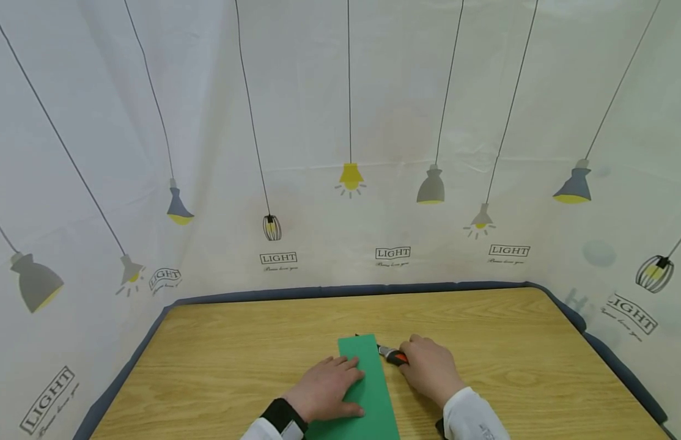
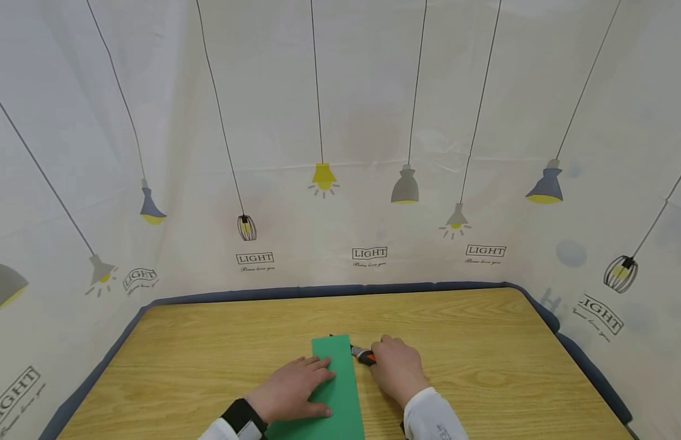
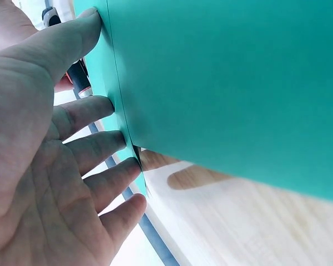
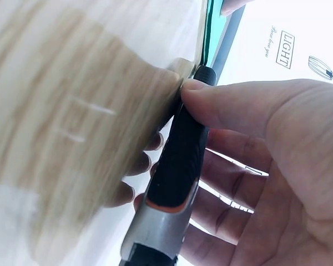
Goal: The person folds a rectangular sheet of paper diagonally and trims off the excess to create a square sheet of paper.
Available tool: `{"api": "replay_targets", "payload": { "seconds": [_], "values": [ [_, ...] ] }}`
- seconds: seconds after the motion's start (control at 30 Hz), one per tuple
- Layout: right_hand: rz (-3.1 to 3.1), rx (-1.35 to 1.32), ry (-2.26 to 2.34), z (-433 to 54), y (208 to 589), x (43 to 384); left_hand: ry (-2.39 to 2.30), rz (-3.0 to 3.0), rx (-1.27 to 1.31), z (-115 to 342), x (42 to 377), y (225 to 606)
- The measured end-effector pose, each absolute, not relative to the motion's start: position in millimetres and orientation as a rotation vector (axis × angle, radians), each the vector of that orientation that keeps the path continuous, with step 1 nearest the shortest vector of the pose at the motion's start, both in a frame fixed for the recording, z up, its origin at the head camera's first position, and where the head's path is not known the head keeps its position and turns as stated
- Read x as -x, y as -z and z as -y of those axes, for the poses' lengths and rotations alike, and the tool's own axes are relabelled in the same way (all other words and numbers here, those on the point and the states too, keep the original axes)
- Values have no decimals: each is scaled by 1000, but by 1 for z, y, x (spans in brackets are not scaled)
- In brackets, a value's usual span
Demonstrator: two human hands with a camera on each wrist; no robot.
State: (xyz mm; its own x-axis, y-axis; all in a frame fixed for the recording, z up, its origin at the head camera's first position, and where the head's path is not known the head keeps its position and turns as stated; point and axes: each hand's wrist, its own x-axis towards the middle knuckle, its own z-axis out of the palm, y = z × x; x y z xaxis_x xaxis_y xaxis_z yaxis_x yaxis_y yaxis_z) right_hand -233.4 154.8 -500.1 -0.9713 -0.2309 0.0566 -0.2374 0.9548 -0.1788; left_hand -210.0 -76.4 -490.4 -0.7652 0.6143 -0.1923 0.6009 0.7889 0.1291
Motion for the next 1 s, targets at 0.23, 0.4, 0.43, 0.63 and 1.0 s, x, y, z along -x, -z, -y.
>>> {"api": "replay_targets", "payload": {
  "seconds": [0.23, 0.4, 0.43, 0.63, 1.0],
  "values": [
    [3081, -357, -302, -158, 499, 233, -96, -2756, -947, 75, 209, 489],
    [3076, -346, -316, -163, 498, 232, -103, -2752, -956, 76, 209, 487],
    [3070, -346, -317, -165, 498, 232, -102, -2751, -956, 76, 209, 488],
    [3049, -343, -323, -170, 496, 231, -89, -2759, -962, 76, 210, 491],
    [3074, -277, -275, -184, 497, 232, -101, -2758, -971, 77, 210, 491]
  ]
}}
